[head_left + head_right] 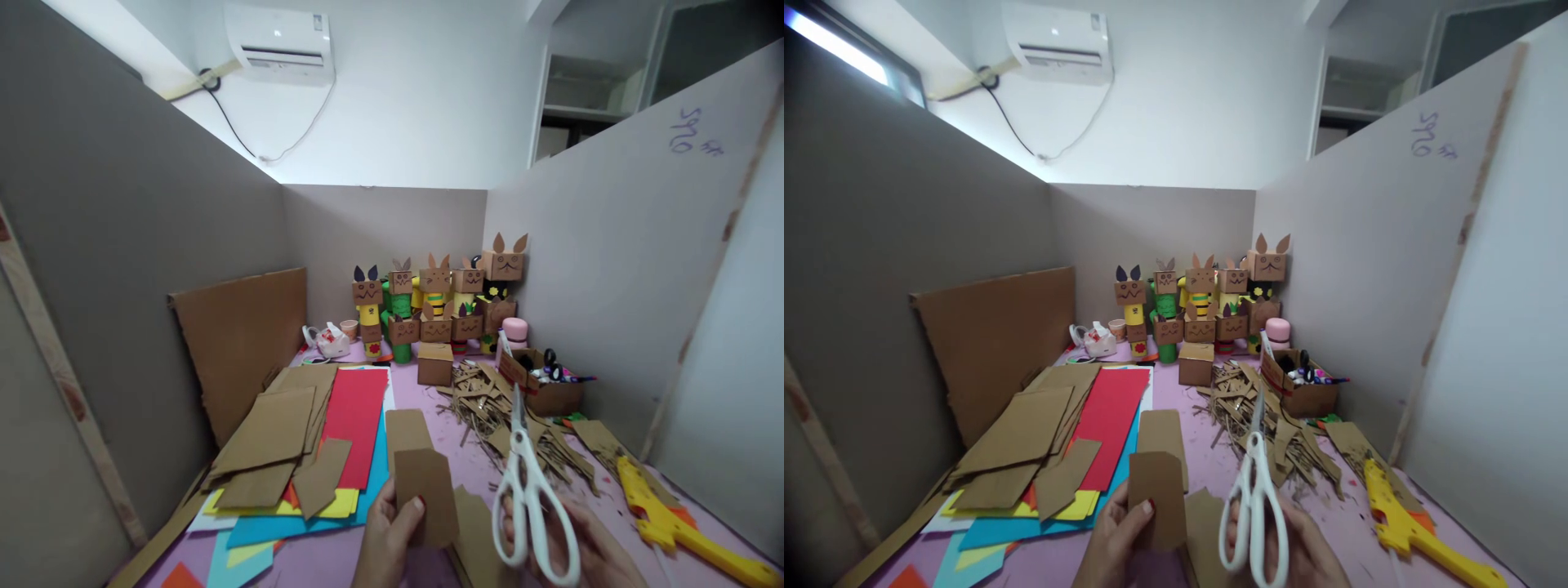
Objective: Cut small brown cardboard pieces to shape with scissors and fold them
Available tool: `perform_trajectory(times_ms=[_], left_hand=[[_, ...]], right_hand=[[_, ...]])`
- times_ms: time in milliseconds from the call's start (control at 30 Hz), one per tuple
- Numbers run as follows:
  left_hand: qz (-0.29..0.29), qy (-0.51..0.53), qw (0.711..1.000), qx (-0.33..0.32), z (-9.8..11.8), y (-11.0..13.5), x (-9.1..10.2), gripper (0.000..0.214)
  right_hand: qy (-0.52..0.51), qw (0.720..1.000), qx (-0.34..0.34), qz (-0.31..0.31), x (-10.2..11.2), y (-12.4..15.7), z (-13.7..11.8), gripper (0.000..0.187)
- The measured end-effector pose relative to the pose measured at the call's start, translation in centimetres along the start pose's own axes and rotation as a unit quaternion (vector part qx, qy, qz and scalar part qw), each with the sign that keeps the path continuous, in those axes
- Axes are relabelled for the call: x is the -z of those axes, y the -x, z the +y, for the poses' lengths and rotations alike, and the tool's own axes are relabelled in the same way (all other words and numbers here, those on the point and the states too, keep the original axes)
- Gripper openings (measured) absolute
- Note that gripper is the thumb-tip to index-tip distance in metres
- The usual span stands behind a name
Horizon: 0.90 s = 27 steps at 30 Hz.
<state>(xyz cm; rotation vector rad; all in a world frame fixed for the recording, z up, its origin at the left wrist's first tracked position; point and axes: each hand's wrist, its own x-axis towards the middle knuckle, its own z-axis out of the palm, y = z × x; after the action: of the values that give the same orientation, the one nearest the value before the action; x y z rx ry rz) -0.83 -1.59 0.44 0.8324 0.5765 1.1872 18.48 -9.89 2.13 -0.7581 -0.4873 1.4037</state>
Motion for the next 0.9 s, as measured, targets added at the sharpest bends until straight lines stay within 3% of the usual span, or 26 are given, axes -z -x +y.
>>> perform_trajectory(times_ms=[67,200,400,567,700,800,900], left_hand=[[0.006,-0.017,1.000,-0.002,0.1,0.2,-0.1,0.044],[0.001,-0.031,1.000,0.000,0.1,0.2,0.4,0.042],[0.009,0.011,1.000,0.021,-0.4,-0.2,0.7,0.052],[0.092,0.059,0.991,0.075,-0.4,0.0,0.0,0.068],[0.140,0.064,0.983,0.099,-0.1,0.2,-0.4,0.066],[0.089,0.052,0.991,0.082,-0.1,0.1,-0.4,0.051],[0.016,0.004,0.999,0.046,-0.7,-0.2,0.0,0.026]], right_hand=[[-0.049,0.996,-0.038,-0.056,-2.0,-0.3,-0.5,0.023],[-0.108,0.991,-0.032,-0.073,-4.3,-1.4,-0.7,0.013],[-0.132,0.974,-0.100,-0.153,-2.8,-2.7,0.4,0.017],[-0.106,0.991,-0.040,-0.072,-1.7,-2.5,1.8,0.020],[0.042,0.998,-0.039,-0.027,-1.6,-2.6,3.0,0.034],[0.119,0.992,-0.046,-0.024,-1.9,-2.9,3.7,0.043],[0.120,0.987,-0.104,-0.015,-2.2,-3.1,4.2,0.047]])
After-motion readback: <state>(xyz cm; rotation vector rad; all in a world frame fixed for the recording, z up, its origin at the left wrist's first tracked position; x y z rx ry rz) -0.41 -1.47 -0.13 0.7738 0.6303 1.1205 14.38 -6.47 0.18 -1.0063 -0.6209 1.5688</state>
